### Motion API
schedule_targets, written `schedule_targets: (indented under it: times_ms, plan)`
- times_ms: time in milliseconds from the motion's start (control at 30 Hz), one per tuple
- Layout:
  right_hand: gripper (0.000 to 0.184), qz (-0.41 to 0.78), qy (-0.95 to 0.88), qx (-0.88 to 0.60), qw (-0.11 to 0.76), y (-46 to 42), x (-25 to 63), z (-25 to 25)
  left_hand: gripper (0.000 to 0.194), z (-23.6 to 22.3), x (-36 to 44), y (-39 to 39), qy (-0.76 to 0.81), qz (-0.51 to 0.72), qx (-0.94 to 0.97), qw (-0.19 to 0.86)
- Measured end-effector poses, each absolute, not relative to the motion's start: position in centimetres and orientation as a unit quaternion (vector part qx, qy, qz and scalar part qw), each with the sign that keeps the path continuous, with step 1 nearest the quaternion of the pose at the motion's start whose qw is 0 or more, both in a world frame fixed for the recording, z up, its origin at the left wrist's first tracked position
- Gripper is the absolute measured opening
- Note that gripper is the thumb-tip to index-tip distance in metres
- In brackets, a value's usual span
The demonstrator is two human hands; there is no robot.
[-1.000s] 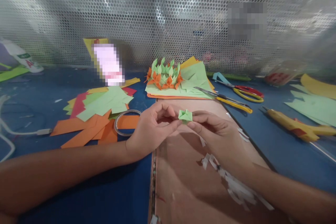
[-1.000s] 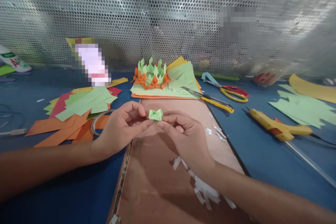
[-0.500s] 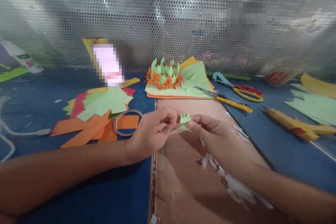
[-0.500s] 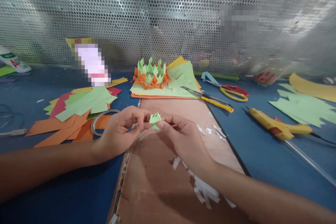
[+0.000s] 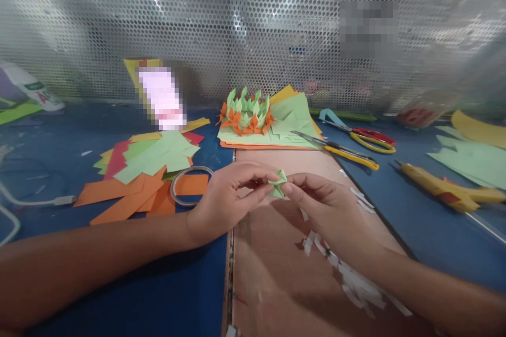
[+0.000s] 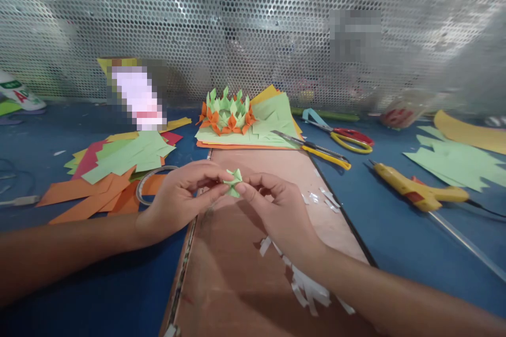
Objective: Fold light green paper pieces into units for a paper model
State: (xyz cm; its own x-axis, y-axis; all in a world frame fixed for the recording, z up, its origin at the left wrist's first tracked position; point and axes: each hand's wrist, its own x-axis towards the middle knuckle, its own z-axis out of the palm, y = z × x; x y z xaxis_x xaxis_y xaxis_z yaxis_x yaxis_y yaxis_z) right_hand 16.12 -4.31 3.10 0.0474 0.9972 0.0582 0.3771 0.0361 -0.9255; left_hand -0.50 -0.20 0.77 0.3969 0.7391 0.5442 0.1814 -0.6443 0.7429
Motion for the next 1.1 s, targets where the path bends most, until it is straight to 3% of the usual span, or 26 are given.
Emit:
schedule_targets:
  times_ms: [167, 533, 700, 900, 1100]
  plan:
    - [0.026, 0.353, -0.596, -0.598, 0.403, -4.3, 16.3, 2.6, 0.006, 0.8, -0.4, -0.1, 0.326, 0.47, 0.743, 0.346]
    - [0.012, 0.275, -0.659, -0.544, 0.441, -3.8, 16.6, 1.7, 0.006, 1.0, 0.1, -0.7, 0.342, 0.469, 0.616, 0.533]
    - [0.023, 0.306, -0.622, -0.512, 0.507, -3.5, 16.6, 1.4, 0.015, 1.0, 0.5, -1.1, 0.37, 0.489, 0.477, 0.629]
    - [0.016, 0.296, -0.657, -0.544, 0.43, -4.1, 16.4, 1.8, 0.017, 1.0, 1.0, -2.0, 0.349, 0.491, 0.377, 0.704]
    - [0.013, 0.269, -0.649, -0.555, 0.445, -4.3, 16.3, 1.8, 0.015, 1.2, 1.1, -2.6, 0.342, 0.483, 0.356, 0.724]
